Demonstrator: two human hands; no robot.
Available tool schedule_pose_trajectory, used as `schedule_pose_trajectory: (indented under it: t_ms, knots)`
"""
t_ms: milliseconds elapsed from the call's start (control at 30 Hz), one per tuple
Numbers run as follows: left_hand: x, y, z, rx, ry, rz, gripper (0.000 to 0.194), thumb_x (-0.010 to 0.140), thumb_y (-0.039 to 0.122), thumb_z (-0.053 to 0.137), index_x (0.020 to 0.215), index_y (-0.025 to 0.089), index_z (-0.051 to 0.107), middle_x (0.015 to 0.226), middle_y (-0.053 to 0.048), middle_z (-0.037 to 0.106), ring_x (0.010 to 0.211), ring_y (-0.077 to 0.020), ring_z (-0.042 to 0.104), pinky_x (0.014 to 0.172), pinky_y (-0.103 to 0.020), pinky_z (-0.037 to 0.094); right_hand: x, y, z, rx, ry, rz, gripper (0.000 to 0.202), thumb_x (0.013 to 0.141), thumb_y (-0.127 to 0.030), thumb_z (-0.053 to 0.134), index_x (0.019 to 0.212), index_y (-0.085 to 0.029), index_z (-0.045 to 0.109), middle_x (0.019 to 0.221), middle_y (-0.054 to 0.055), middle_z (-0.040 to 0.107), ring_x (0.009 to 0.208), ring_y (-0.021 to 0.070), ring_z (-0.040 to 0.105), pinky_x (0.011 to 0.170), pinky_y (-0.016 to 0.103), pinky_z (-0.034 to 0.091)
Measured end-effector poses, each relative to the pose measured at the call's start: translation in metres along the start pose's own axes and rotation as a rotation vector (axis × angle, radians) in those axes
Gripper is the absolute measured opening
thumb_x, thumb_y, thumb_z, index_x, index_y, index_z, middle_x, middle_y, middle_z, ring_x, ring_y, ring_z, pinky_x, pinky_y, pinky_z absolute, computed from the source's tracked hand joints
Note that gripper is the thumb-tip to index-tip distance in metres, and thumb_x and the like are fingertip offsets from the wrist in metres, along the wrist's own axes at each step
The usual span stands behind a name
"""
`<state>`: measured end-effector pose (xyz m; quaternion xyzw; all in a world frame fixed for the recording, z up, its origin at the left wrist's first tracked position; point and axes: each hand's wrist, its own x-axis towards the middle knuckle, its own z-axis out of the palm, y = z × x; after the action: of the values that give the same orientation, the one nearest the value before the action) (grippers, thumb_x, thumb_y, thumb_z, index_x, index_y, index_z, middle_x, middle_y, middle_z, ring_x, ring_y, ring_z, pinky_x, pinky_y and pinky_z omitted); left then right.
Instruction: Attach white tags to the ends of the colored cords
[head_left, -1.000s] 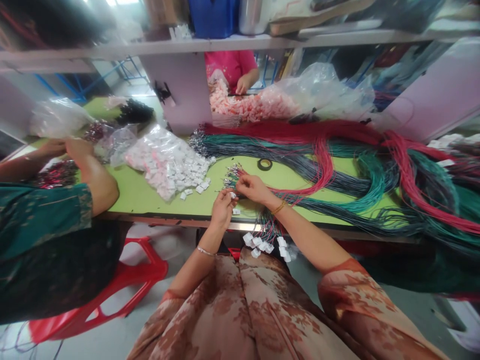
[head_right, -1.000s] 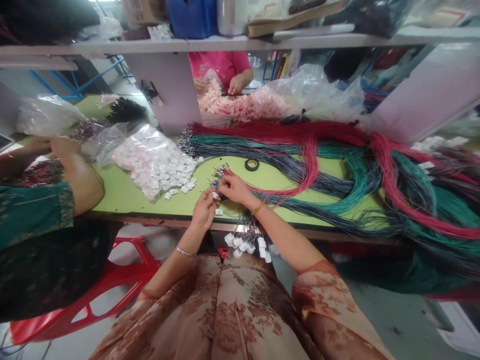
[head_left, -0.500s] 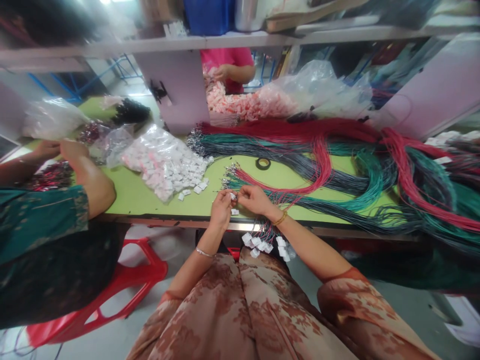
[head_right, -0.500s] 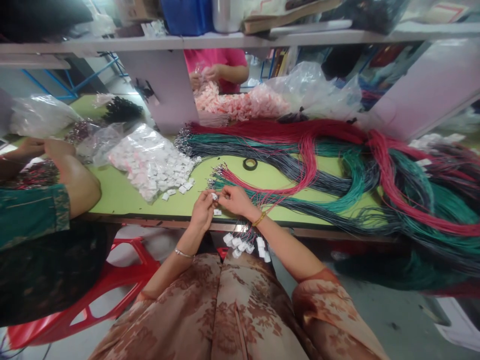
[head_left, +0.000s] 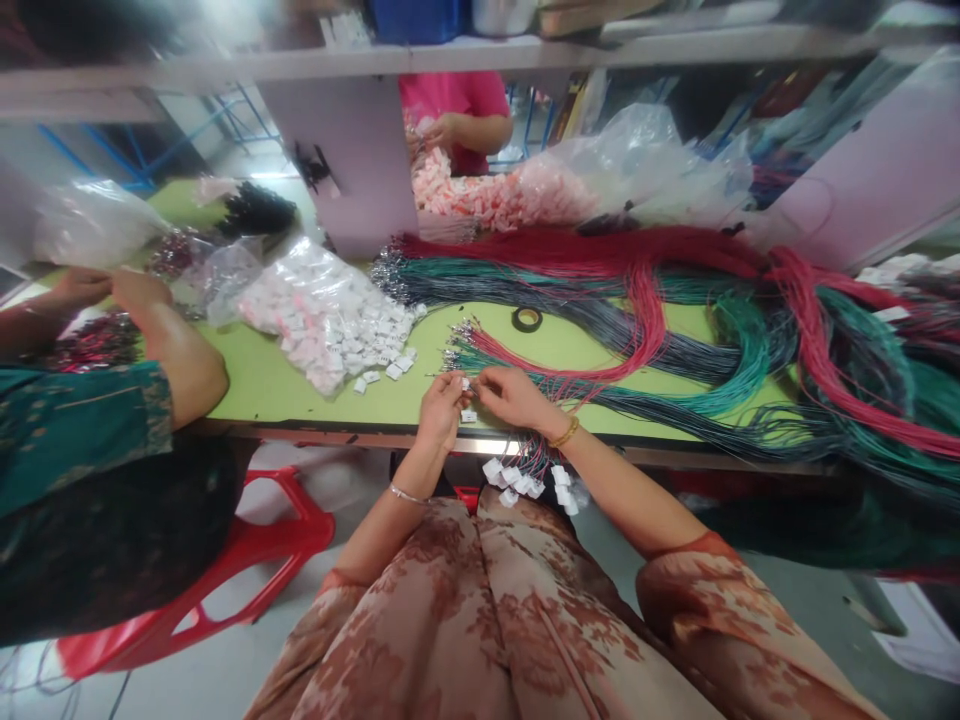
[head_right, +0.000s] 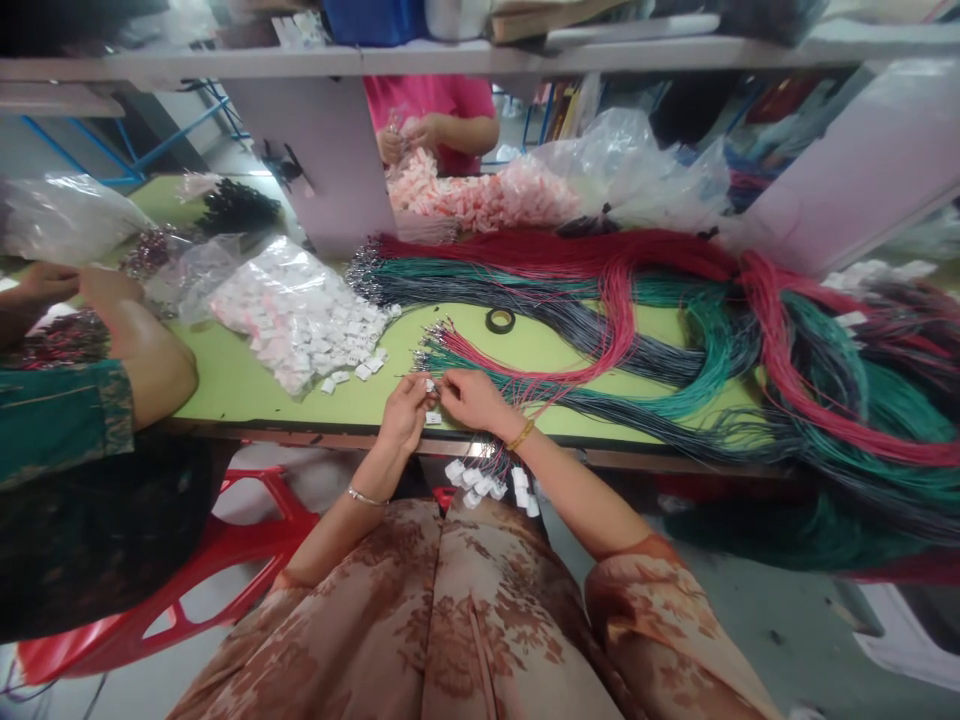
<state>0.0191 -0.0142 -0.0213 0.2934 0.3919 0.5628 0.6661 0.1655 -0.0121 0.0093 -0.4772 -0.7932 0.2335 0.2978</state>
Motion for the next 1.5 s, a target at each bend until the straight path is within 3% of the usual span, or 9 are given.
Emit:
schedule_pose_trajectory:
  t_ms: [167,333,467,567,667,833,933,1233,1500]
  knots:
    - [-0.003,0.001,0.004,0.081,-0.005,0.058,0.031,0.066,0.035,0.077,0.085,0.016,0.061,0.072,0.001,0.061,0.059,-0.0073,0.051,0.058,-0.021,0.041,-0.003,-0.004,0.005,-0.105,0.061,0.044,0.021,0.085,-0.026,0.049,0.066,-0.017,0.053,0.06,0.002,0.056,0.053,0.0117,0.04,0.054,0.025,0.025]
    - [0.0,0.003,0.002,0.053,-0.003,0.0,0.031,0.067,0.034,0.076,0.086,0.016,0.061,0.075,-0.001,0.062,0.06,-0.0073,0.053,0.058,-0.021,0.041,0.015,0.011,-0.01,-0.01,-0.052,-0.007,0.025,0.088,-0.032,0.048,0.071,-0.016,0.058,0.062,0.0,0.057,0.055,0.0114,0.045,0.056,0.023,0.029]
    - [0.002,0.004,0.001,0.039,0.018,-0.021,0.03,0.067,0.034,0.075,0.086,0.016,0.06,0.085,-0.005,0.067,0.062,-0.0076,0.055,0.059,-0.022,0.042,0.042,0.037,-0.025,-0.225,0.114,0.227,0.016,0.085,-0.03,0.054,0.086,-0.016,0.063,0.081,0.006,0.064,0.067,0.0147,0.052,0.06,0.025,0.032]
    - [0.001,0.004,0.001,0.031,0.014,-0.028,0.031,0.066,0.034,0.076,0.086,0.016,0.061,0.086,-0.005,0.067,0.063,-0.0078,0.056,0.059,-0.022,0.042,0.052,0.053,-0.027,-0.368,0.07,0.352,0.014,0.082,-0.029,0.058,0.084,-0.016,0.064,0.086,0.009,0.066,0.072,0.017,0.054,0.06,0.026,0.031]
    - [0.0,0.005,0.0,0.018,0.008,-0.029,0.033,0.064,0.034,0.078,0.086,0.015,0.061,0.086,-0.005,0.067,0.063,-0.0079,0.056,0.059,-0.022,0.042,0.051,0.062,-0.028,-0.338,0.029,0.328,0.019,0.086,-0.031,0.051,0.079,-0.017,0.062,0.078,0.007,0.066,0.07,0.0166,0.054,0.059,0.025,0.03]
    - [0.001,0.004,-0.001,0.022,0.001,-0.031,0.032,0.065,0.034,0.077,0.085,0.015,0.061,0.086,-0.006,0.067,0.063,-0.008,0.056,0.059,-0.022,0.041,0.047,0.066,-0.036,-0.352,0.117,0.28,0.017,0.086,-0.025,0.045,0.083,-0.015,0.059,0.076,0.008,0.063,0.063,0.0164,0.049,0.058,0.027,0.028]
    - [0.002,0.003,-0.001,0.027,-0.004,-0.033,0.03,0.067,0.033,0.076,0.086,0.015,0.061,0.087,-0.005,0.067,0.064,-0.0078,0.056,0.06,-0.022,0.041,0.05,0.062,-0.038,-0.257,0.13,0.225,0.013,0.082,-0.023,0.048,0.079,-0.016,0.057,0.071,0.006,0.061,0.06,0.0151,0.047,0.058,0.027,0.029]
    - [0.0,0.003,-0.003,-0.033,-0.013,-0.034,0.027,0.07,0.03,0.075,0.088,0.015,0.06,0.089,-0.006,0.067,0.066,-0.0082,0.057,0.062,-0.022,0.042,0.055,0.025,-0.014,0.349,0.09,-0.002,0.018,0.079,-0.033,0.054,0.076,-0.015,0.058,0.069,-0.001,0.056,0.061,0.0107,0.044,0.061,0.024,0.036]
    - [0.001,0.0,-0.003,-0.071,-0.021,-0.035,0.02,0.076,0.028,0.07,0.089,0.016,0.06,0.086,-0.003,0.066,0.064,-0.0081,0.056,0.063,-0.022,0.042,0.021,0.021,-0.009,0.371,-0.083,0.039,0.017,0.076,-0.03,0.053,0.066,-0.016,0.051,0.06,-0.004,0.046,0.056,0.0086,0.037,0.053,0.021,0.03]
